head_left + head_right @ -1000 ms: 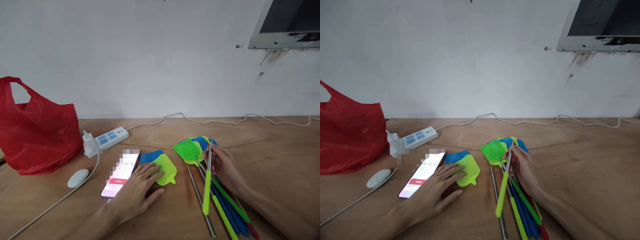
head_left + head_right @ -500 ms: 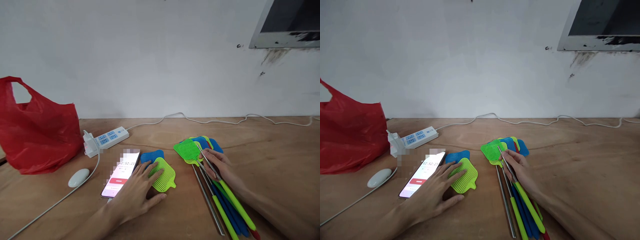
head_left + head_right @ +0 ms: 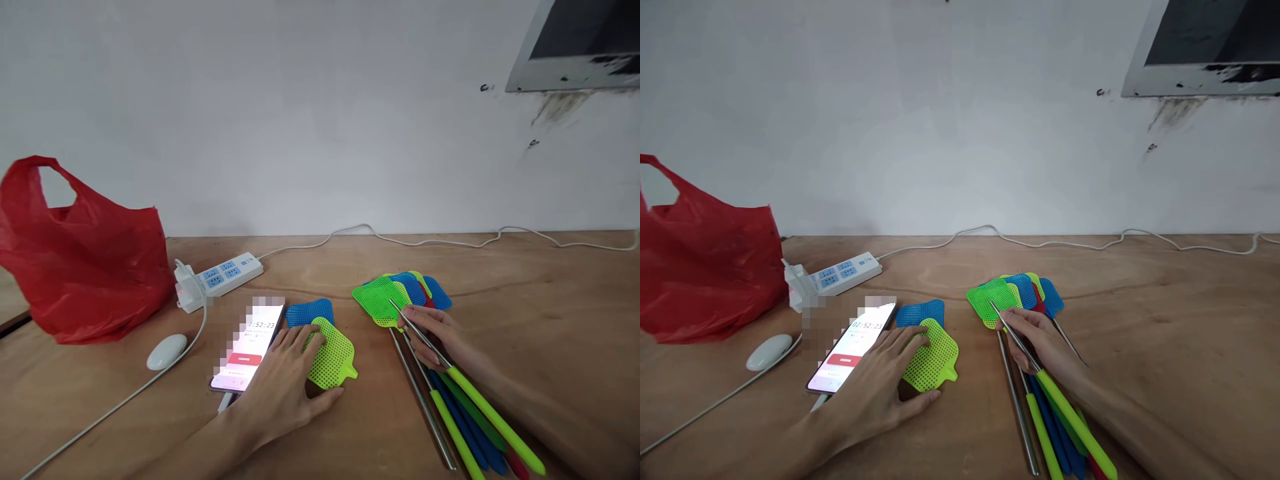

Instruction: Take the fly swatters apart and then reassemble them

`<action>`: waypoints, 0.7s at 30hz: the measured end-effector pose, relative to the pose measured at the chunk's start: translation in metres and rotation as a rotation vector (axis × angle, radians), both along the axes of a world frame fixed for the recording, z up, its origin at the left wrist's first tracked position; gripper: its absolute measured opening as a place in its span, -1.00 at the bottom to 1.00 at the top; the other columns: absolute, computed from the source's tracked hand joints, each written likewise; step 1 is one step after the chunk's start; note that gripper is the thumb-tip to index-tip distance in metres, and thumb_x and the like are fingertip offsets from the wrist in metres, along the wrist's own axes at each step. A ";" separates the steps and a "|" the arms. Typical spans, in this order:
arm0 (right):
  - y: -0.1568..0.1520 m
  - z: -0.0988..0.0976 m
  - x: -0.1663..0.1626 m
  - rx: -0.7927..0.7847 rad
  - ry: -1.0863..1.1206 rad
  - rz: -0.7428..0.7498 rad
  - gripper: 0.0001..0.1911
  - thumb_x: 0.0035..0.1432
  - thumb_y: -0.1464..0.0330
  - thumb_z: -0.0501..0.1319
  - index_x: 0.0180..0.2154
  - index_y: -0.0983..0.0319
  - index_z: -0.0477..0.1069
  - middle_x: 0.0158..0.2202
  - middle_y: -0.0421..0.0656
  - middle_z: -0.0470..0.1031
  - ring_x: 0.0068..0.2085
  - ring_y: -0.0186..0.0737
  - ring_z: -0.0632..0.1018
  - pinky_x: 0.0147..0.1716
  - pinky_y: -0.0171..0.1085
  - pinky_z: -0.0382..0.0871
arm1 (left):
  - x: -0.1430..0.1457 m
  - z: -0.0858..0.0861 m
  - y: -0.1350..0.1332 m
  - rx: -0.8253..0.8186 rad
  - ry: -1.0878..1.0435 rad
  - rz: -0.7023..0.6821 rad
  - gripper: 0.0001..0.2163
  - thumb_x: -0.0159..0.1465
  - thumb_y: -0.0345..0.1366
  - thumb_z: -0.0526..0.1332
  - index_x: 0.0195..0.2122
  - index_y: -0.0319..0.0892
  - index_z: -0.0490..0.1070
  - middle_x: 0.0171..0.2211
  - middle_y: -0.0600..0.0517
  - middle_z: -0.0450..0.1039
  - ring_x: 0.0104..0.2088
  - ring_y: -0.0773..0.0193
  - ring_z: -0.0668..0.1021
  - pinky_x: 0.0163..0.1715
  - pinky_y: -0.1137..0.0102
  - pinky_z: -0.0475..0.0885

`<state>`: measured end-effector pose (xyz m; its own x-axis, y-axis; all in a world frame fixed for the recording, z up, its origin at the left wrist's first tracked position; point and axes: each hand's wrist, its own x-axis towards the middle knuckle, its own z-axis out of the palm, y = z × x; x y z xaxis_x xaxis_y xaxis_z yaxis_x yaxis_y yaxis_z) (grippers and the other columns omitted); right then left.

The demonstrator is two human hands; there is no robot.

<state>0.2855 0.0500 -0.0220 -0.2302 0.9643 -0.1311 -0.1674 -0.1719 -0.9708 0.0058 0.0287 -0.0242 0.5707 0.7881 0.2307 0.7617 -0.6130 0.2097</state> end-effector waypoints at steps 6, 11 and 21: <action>-0.002 0.000 0.000 0.012 -0.015 -0.002 -0.61 0.21 0.03 0.27 -0.35 0.25 0.48 -0.80 -0.36 0.23 -0.76 -0.48 0.12 -0.75 -0.42 -0.11 | -0.001 0.002 0.000 -0.009 -0.106 -0.017 -0.53 0.18 -0.12 0.35 0.05 -0.14 0.27 0.10 -0.19 0.42 0.06 -0.15 0.48 0.04 -0.07 0.41; -0.010 0.012 -0.001 -0.076 0.003 0.137 -0.67 0.21 0.13 0.26 -0.17 0.27 0.49 -0.73 -0.34 0.30 -0.71 -0.45 0.21 -0.73 -0.42 -0.06 | -0.003 0.008 0.001 -0.017 -0.241 0.002 -0.61 0.25 -0.15 0.29 0.06 -0.07 0.27 0.09 -0.13 0.41 0.09 -0.07 0.48 0.04 0.04 0.45; -0.016 0.016 -0.003 -0.131 -0.139 0.562 -0.57 0.09 0.05 0.36 -0.21 0.24 0.37 -0.66 -0.35 0.41 -0.73 -0.52 0.18 -0.75 -0.45 -0.07 | -0.006 0.008 -0.002 -0.056 -0.332 -0.018 -0.60 0.32 -0.09 0.27 0.12 -0.02 0.22 0.19 -0.11 0.32 0.18 -0.04 0.41 0.10 0.03 0.40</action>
